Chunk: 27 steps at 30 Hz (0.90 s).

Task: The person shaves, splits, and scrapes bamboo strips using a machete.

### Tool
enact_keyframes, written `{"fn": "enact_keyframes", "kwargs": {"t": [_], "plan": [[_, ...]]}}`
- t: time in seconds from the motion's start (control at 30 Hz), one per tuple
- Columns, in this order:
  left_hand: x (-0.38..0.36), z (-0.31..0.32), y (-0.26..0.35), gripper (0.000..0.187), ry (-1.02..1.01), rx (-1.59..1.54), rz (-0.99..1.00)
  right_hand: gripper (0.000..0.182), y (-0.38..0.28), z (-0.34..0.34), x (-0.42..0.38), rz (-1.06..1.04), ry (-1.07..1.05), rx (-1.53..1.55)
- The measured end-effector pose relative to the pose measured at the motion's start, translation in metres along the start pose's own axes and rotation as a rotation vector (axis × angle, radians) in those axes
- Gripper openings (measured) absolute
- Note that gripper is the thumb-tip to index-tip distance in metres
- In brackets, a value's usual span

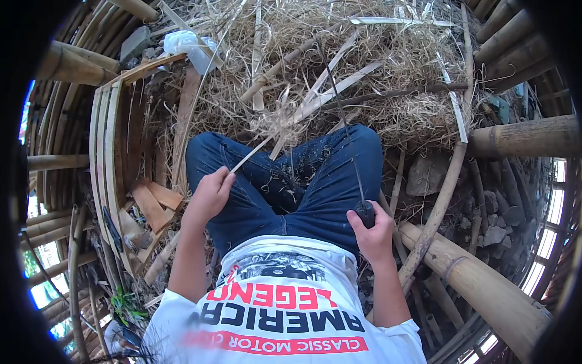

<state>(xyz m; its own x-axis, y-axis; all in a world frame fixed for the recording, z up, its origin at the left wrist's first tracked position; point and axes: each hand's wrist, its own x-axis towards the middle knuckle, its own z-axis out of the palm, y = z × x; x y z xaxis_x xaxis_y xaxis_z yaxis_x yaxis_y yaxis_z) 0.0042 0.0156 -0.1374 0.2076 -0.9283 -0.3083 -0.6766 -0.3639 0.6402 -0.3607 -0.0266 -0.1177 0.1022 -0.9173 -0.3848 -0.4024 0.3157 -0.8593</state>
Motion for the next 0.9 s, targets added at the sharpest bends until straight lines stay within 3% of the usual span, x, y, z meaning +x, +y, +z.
{"fn": "enact_keyframes", "kwargs": {"t": [0.3, 0.47, 0.6, 0.9], "plan": [[-0.051, -0.042, -0.021, 0.03, -0.117, 0.091, -0.086, 0.025, -0.009, 0.016, 0.005, -0.032, -0.036, 0.008], [-0.083, -0.066, -0.023, 0.037, -0.189, 0.042, -0.284, 0.029, -0.012, 0.034, 0.012, -0.041, -0.118, -0.046], [-0.099, -0.073, -0.016, 0.039, -0.157, 0.074, -0.301, 0.033, -0.007, 0.053, 0.02, -0.005, -0.15, -0.007], [-0.116, -0.102, 0.022, 0.039, -0.217, 0.085, -0.343, 0.044, -0.022, 0.07, 0.025, -0.251, -0.184, -0.332]]}}
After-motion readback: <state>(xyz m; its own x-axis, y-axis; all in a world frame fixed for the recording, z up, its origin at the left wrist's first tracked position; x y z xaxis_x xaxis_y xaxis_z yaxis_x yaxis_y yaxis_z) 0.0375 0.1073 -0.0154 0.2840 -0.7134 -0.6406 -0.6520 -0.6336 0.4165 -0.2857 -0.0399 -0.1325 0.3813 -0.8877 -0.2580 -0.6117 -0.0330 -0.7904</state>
